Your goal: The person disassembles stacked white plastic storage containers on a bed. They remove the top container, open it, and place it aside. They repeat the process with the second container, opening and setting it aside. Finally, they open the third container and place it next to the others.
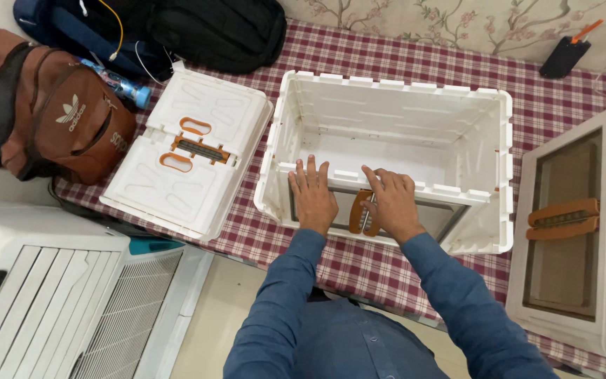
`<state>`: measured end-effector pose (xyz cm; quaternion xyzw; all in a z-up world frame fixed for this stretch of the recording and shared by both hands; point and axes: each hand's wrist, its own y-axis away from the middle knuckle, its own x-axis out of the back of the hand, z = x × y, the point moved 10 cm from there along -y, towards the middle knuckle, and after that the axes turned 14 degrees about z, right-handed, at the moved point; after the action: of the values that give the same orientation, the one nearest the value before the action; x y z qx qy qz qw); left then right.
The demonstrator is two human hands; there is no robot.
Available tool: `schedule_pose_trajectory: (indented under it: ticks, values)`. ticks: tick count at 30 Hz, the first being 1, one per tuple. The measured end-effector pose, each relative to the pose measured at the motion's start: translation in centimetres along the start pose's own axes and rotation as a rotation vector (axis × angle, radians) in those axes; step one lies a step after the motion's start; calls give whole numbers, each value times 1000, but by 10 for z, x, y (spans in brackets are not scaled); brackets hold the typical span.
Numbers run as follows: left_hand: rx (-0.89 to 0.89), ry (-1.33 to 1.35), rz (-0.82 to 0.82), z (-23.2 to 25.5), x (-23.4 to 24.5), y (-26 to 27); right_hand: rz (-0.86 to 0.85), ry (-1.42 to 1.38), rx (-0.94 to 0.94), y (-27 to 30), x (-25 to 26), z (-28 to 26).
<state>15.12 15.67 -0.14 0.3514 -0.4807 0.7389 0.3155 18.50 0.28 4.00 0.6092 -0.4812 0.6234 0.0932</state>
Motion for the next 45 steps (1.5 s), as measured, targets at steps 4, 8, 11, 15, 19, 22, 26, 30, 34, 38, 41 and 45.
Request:
schedule_pose_trajectory:
  ticks: [4,8,11,15,19,22,26,30,34,38,41,45]
  values:
    - [-19,28,-22,-4,-17,-13,-25,23,-35,-13,-12,9]
    - [-34,35,-114,-9,-40,-25,-105,12,-115,-23,-32,25]
    - [-52,85,-96,-11,-50,-35,-129,2,-123,-36,-46,36]
    - [-28,32,-167,-13,-73,-49,-189,-2,-163,-45,-67,51]
    - [-22,21,-275,-17,-94,-66,-271,-2,-198,-57,-93,67]
    - [24,47,-434,-23,-121,-71,-349,-1,-237,-60,-117,82]
    - [21,49,-485,-31,-154,-75,-430,-1,-266,-60,-148,102]
    - [-38,11,-454,-39,-188,-74,-530,13,-300,-56,-183,120]
    - [-2,51,-556,-51,-227,-64,-612,-13,-337,-47,-215,136]
    - [8,90,-562,-59,-253,-55,-600,-72,-369,-43,-232,145]
    - [-17,91,-543,-64,-267,-45,-608,-71,-409,-37,-240,150]
    - [17,107,-618,-75,-294,-27,-647,-47,-388,-31,-250,152]
